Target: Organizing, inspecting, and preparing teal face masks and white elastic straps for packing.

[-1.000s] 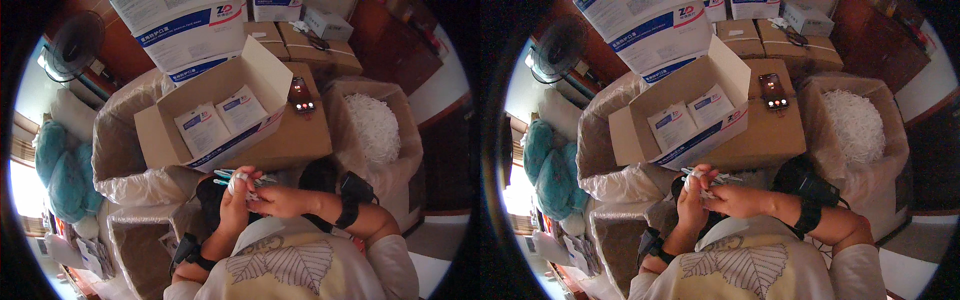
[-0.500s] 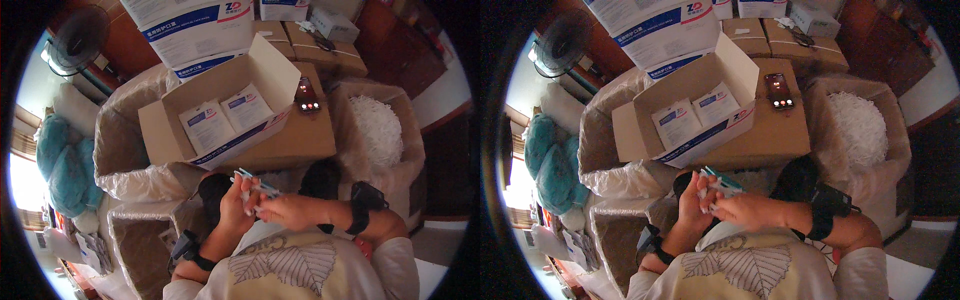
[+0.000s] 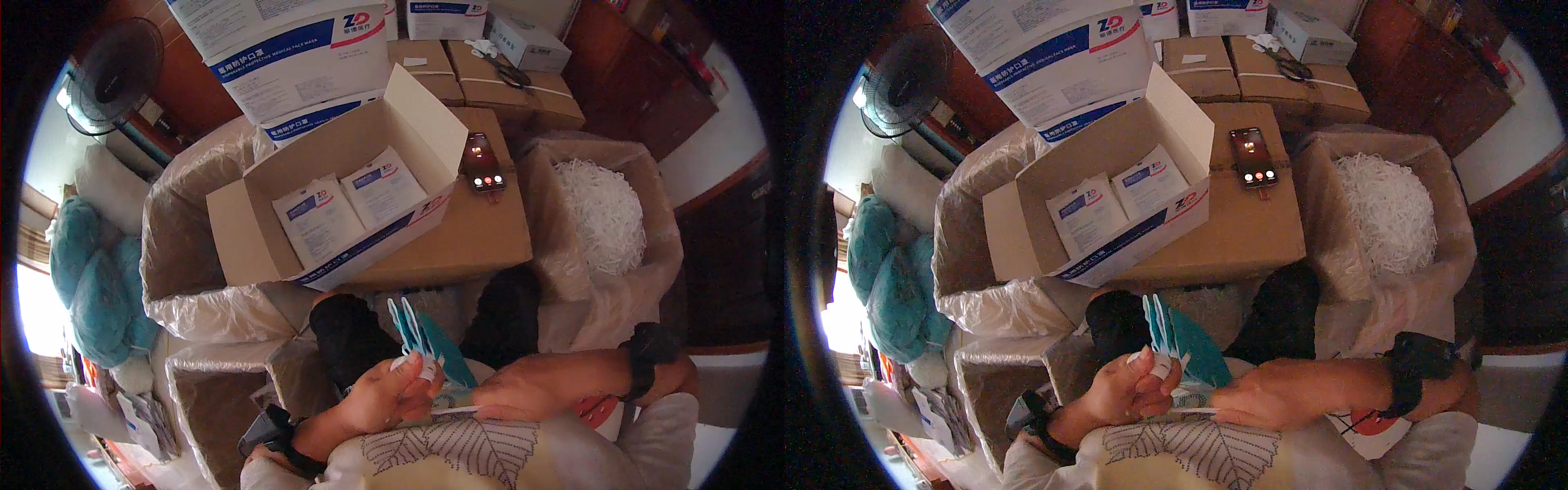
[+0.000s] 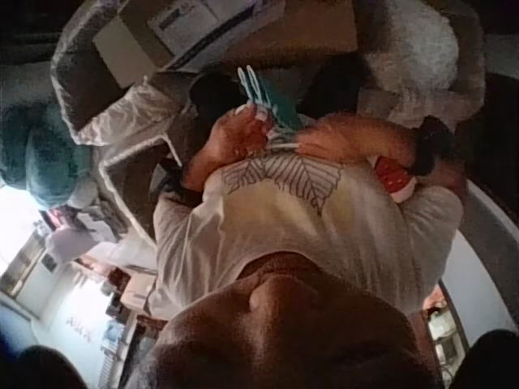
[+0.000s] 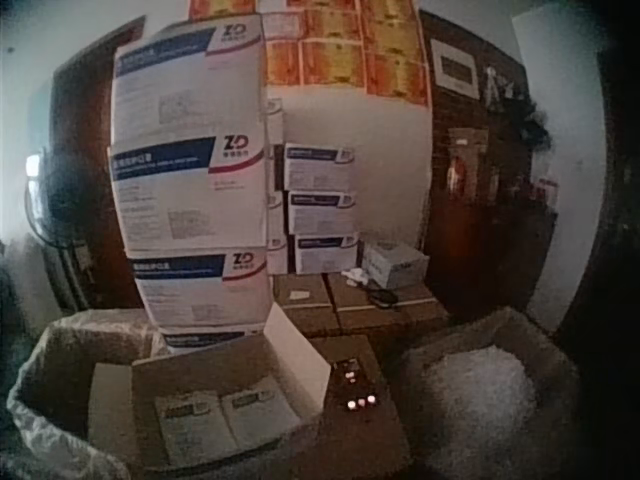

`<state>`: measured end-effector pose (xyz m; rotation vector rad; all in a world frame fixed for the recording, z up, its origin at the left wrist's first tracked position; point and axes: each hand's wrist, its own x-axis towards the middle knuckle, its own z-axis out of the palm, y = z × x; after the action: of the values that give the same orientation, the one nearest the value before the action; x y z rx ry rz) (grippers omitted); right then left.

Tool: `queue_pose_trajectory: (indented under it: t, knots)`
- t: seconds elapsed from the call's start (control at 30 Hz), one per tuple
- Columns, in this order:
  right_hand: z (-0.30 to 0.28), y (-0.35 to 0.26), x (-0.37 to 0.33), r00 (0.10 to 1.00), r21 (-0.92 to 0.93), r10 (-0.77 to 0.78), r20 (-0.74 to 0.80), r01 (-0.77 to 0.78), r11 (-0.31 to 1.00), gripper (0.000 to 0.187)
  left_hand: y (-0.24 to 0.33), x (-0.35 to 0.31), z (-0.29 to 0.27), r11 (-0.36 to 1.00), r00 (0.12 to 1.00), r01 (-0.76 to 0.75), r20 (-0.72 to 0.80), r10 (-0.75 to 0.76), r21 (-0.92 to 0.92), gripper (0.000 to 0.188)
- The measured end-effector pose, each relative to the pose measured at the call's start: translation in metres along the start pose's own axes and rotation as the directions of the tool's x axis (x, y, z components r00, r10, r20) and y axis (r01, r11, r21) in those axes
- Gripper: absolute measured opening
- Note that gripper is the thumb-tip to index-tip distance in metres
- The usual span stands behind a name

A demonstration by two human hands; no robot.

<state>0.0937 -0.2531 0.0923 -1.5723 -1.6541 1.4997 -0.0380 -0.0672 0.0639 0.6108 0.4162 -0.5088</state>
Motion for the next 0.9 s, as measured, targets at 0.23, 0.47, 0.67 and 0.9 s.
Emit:
queue_pose_trajectory:
  t: [0.23, 0.47, 0.67, 0.9]
  knots:
    - [-0.026, 0.024, -0.057, 0.947, 0.2, 0.318, -0.051, -0.303, 0.932, 0.026, 0.023, -0.011, -0.044, 0.932, 0.85, -0.356, -0.438, 0.292, -0.07, 0.033]
    - [-0.017, 0.043, -0.002, 0.975, 0.798, 0.222, 0.004, -0.137, 0.587, 0.022, 0.025, 0.034, -0.054, 0.656, 0.819, -0.555, -0.194, 0.541, -0.512, 0.028]
    - [-0.01, 0.011, 0.072, 0.697, 0.151, -0.063, -0.715, 0.242, 0.959, 0.018, 0.016, 0.05, -0.044, 0.681, 0.787, -0.603, -0.172, 0.592, -0.416, 0.025]
    - [-0.004, 0.008, 0.094, 0.686, -0.356, -0.206, -0.698, -0.082, 0.931, 0.022, 0.012, 0.06, -0.034, 0.678, 0.757, -0.648, -0.386, 0.527, -0.346, 0.026]
